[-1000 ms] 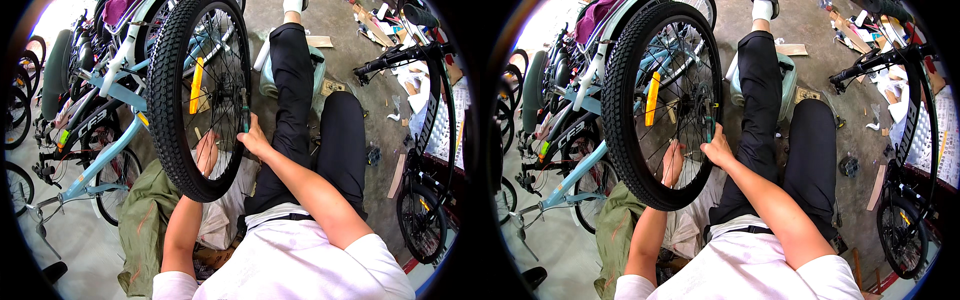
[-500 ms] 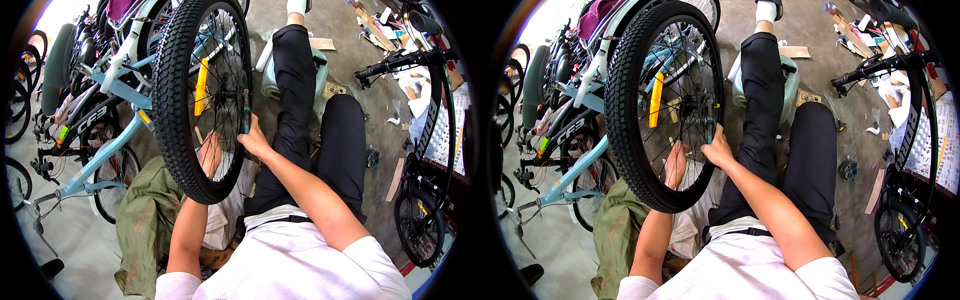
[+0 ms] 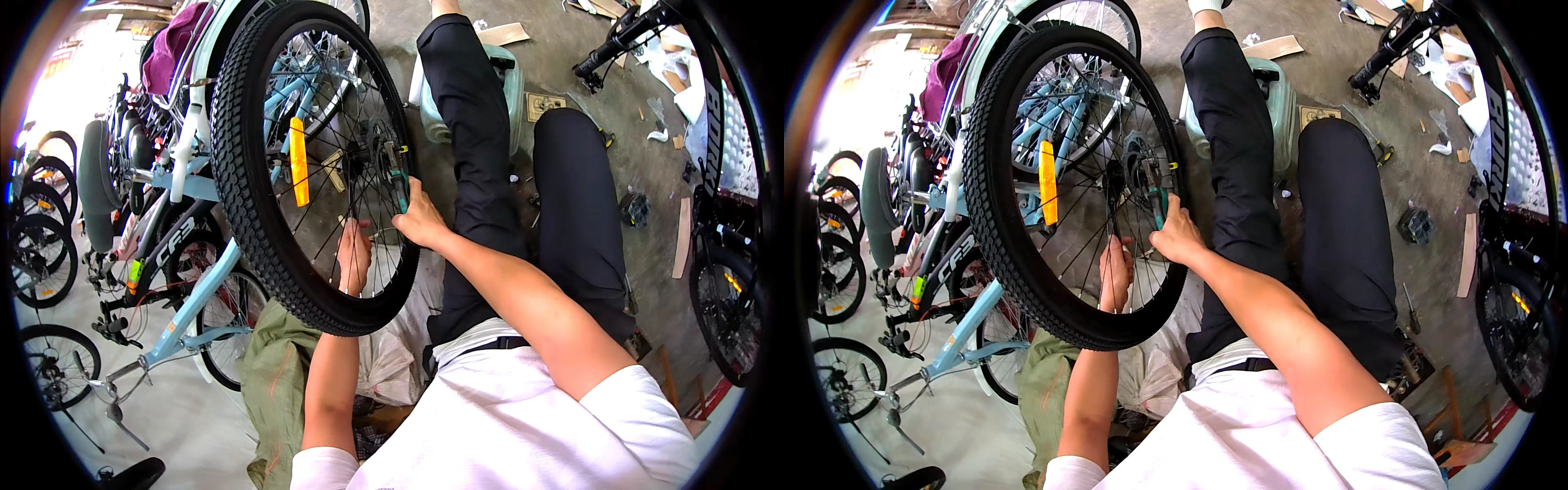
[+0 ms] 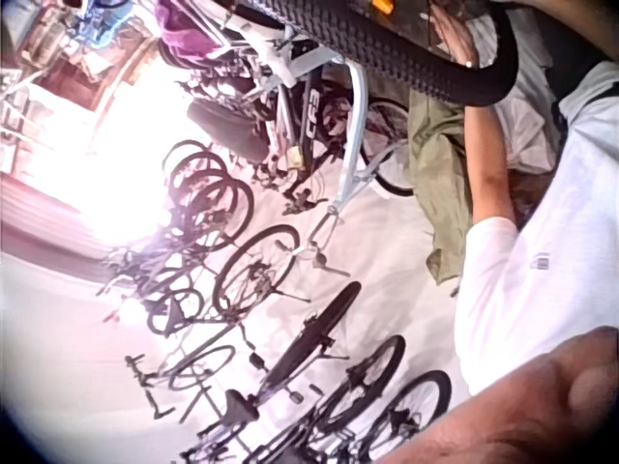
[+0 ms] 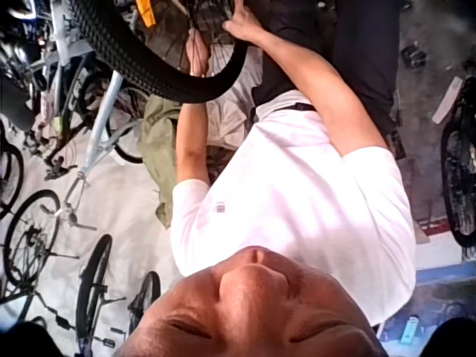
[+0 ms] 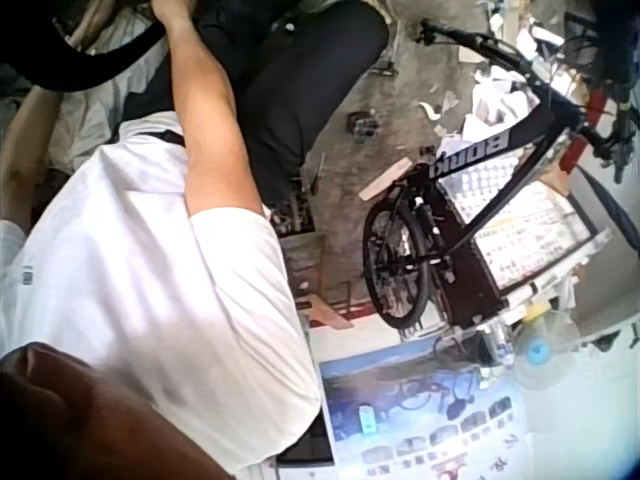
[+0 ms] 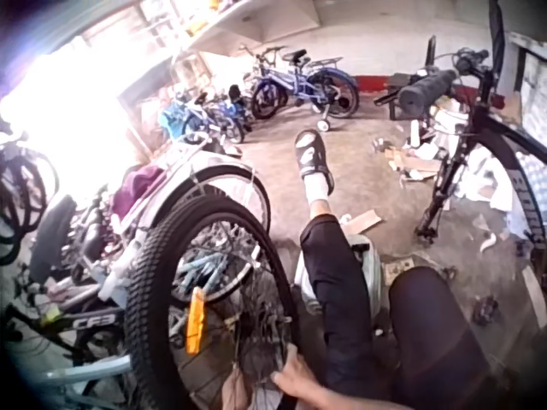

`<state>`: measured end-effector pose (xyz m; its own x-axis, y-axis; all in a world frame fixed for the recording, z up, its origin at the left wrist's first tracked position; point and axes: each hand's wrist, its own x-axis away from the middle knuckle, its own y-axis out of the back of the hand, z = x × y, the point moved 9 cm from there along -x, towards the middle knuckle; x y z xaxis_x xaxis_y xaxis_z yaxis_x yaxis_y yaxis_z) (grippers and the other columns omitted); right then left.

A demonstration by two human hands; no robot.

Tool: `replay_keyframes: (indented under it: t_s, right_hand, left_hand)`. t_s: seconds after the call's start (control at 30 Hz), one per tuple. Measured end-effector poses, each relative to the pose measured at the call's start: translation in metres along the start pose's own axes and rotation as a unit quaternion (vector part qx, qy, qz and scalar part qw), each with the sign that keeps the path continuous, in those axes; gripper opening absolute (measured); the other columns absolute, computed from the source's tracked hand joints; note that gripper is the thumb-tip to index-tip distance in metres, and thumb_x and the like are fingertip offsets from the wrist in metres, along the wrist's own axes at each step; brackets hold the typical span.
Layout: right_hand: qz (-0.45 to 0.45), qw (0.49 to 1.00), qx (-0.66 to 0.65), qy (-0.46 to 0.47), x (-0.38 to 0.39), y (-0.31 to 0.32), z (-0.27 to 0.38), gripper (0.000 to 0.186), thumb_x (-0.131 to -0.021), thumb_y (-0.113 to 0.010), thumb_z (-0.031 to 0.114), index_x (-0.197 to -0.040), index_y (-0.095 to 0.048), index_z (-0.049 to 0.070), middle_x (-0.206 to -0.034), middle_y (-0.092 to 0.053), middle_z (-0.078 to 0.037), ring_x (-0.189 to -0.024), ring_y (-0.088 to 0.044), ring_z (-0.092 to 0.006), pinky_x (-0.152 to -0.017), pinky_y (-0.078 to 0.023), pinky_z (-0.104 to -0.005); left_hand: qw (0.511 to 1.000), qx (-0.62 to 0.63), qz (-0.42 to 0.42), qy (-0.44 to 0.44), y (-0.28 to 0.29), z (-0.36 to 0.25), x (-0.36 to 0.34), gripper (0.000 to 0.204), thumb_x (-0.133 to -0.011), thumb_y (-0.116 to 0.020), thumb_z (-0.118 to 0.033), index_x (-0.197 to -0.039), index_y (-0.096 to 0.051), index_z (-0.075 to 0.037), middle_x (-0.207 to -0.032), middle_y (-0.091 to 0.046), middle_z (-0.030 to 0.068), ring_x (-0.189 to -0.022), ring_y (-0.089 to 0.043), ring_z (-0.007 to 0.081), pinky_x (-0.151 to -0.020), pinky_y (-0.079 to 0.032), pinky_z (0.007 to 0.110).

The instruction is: The person works on a bicycle wheel by hand and using tools, removing nuts and washers, and then using a wrench and pliers to adjust the spokes and hub.

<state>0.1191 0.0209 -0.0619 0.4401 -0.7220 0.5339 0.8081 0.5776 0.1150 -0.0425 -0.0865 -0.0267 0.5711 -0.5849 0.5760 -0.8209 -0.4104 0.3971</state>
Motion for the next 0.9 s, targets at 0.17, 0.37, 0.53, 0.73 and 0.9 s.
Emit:
replay_keyframes:
  t_s: [0.17,0.37,0.53,0.73,0.9]
  right_hand:
    - [0.016,0.999,-0.021,-0.025,0.005,-0.007,-0.005,0.077,-0.077,-0.062,0.02,-0.143,-0.027,0.006,-0.129,-0.051,-0.035,-0.121,-0.052,-0.0513,-0.106,-0.042,-0.05]
    - [0.023,0.999,-0.017,-0.027,0.003,-0.002,-0.003,0.074,-0.077,-0.062,0.02,-0.142,-0.029,0.005,-0.129,-0.051,-0.036,-0.121,-0.053,-0.0516,-0.105,-0.042,-0.0505]
    - [0.027,0.999,-0.019,-0.029,0.002,0.005,-0.001,0.078,-0.077,-0.063,0.02,-0.144,-0.027,0.005,-0.132,-0.05,-0.036,-0.122,-0.052,-0.0516,-0.105,-0.043,-0.0505]
    - [0.012,0.999,-0.034,0.033,0.001,0.004,0.018,0.076,-0.075,-0.064,0.015,-0.143,-0.033,0.004,-0.122,-0.06,-0.03,-0.119,-0.056,-0.0495,-0.101,-0.044,-0.0486]
    - [0.024,0.993,-0.111,-0.016,0.005,0.003,0.004,0.077,-0.074,-0.061,0.011,-0.146,-0.033,0.004,-0.108,-0.06,-0.014,-0.101,-0.061,-0.027,-0.091,-0.047,-0.0343]
  left_hand:
    - [0.999,-0.029,0.016,0.036,0.007,-0.007,0.013,0.053,-0.108,-0.037,-0.051,-0.112,-0.06,-0.003,-0.055,-0.035,-0.0056,-0.042,-0.03,0.0073,-0.04,-0.024,0.027]
    - [0.997,-0.077,0.016,-0.027,0.0,0.005,-0.008,0.057,-0.108,-0.031,-0.052,-0.107,-0.058,-0.003,-0.055,-0.037,-0.0037,-0.04,-0.03,0.0087,-0.039,-0.024,0.027]
    - [0.998,-0.03,0.003,0.048,-0.011,-0.012,0.01,0.055,-0.106,-0.037,-0.055,-0.102,-0.058,-0.005,-0.055,-0.033,-0.0066,-0.042,-0.028,0.0066,-0.041,-0.022,0.028]
    - [0.992,-0.017,-0.018,-0.126,0.003,0.003,-0.004,0.046,-0.107,-0.042,-0.047,-0.098,-0.063,-0.007,-0.06,-0.041,-0.0053,-0.048,-0.035,0.0072,-0.046,-0.027,0.027]
    - [0.991,0.078,-0.018,-0.105,-0.003,-0.015,0.012,0.047,-0.103,-0.049,-0.045,-0.112,-0.067,-0.003,-0.093,-0.067,0.0076,-0.085,-0.062,0.0223,-0.076,-0.046,0.035]
